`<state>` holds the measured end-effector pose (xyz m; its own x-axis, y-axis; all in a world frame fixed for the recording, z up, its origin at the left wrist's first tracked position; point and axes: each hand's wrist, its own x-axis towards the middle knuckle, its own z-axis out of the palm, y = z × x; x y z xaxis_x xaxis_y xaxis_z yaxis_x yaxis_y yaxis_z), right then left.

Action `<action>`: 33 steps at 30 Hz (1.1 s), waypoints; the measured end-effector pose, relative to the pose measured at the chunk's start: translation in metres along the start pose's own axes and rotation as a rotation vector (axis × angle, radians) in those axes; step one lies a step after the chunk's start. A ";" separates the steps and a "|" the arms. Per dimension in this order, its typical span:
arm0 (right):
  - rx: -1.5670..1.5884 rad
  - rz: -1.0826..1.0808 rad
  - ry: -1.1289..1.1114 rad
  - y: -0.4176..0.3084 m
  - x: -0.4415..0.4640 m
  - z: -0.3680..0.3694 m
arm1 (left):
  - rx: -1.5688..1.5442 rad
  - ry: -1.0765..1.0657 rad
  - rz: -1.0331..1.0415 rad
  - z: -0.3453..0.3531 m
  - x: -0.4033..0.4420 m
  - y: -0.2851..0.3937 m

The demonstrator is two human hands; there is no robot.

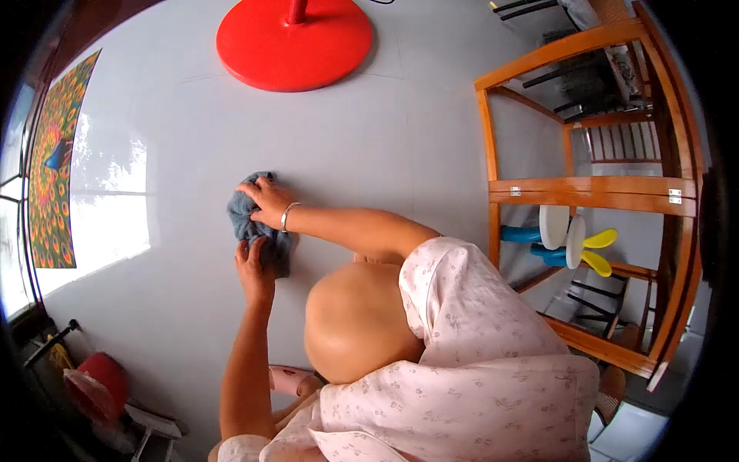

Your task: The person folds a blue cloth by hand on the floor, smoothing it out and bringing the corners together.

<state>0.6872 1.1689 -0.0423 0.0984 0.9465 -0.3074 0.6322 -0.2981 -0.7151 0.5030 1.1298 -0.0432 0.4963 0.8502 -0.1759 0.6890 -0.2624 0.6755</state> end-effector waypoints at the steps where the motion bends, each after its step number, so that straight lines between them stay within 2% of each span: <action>1: 0.102 0.006 -0.012 -0.006 -0.001 -0.010 | 0.015 -0.003 0.003 -0.003 0.004 0.006; 3: 0.286 -0.100 0.224 0.009 -0.006 -0.017 | -0.116 0.050 -0.008 -0.003 0.011 0.022; 5: 0.296 -0.201 0.483 0.038 -0.026 -0.042 | -0.112 0.031 0.042 0.007 0.021 0.054; 7: 0.327 -0.048 0.603 0.075 -0.061 -0.076 | -0.226 -0.084 0.161 0.022 0.033 0.097; 9: 0.378 0.034 0.837 0.114 -0.104 -0.108 | -0.360 -0.247 0.242 0.047 0.041 0.141; 10: 0.297 0.164 0.862 0.128 -0.133 -0.126 | -0.351 -0.286 0.349 0.068 0.042 0.155; 11: 0.285 0.160 0.959 0.152 -0.157 -0.134 | -0.342 -0.323 0.454 0.088 0.040 0.167; 13: 0.311 0.225 1.133 0.180 -0.208 -0.148 | -0.426 -0.560 0.532 0.106 0.035 0.203; 14: 0.358 0.286 1.220 0.188 -0.231 -0.154 | -0.482 -0.718 0.485 0.108 0.030 0.218; 15: 0.302 0.492 1.255 0.207 -0.254 -0.154 | -0.448 -0.775 0.534 0.113 0.029 0.227; 16: 0.255 0.585 1.312 0.225 -0.271 -0.151 | -0.423 -0.779 0.541 0.115 0.029 0.227; 17: 0.261 0.591 1.316 0.250 -0.282 -0.145 | -0.395 -0.779 0.545 0.118 0.025 0.224; 19: 0.201 0.863 1.277 0.289 -0.284 -0.134 | -0.315 -0.767 0.523 0.125 0.022 0.205; 20: 0.222 0.846 1.263 0.304 -0.277 -0.135 | -0.242 -0.739 0.500 0.129 0.023 0.196; 22: -0.123 0.968 1.183 0.318 -0.243 -0.140 | -0.217 -0.712 0.448 0.131 0.024 0.182; 29: -0.291 0.780 1.159 0.334 -0.087 -0.222 | -0.183 -0.561 0.264 0.111 0.043 0.164; 30: -0.325 0.690 1.154 0.316 -0.065 -0.224 | -0.218 -0.528 0.255 0.110 0.048 0.161; 31: -0.185 0.614 1.083 0.298 -0.044 -0.228 | -0.257 -0.500 0.250 0.111 0.052 0.159; 32: -0.175 0.476 1.031 0.278 -0.026 -0.226 | -0.271 -0.466 0.206 0.113 0.055 0.159; 33: -0.258 0.287 1.069 0.276 -0.004 -0.207 | -0.279 -0.465 0.158 0.112 0.059 0.159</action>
<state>1.0206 1.1090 -0.1082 0.7919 0.5053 0.3429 0.6083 -0.6033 -0.5157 0.7014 1.0868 -0.0265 0.8059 0.5034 -0.3117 0.4532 -0.1858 0.8718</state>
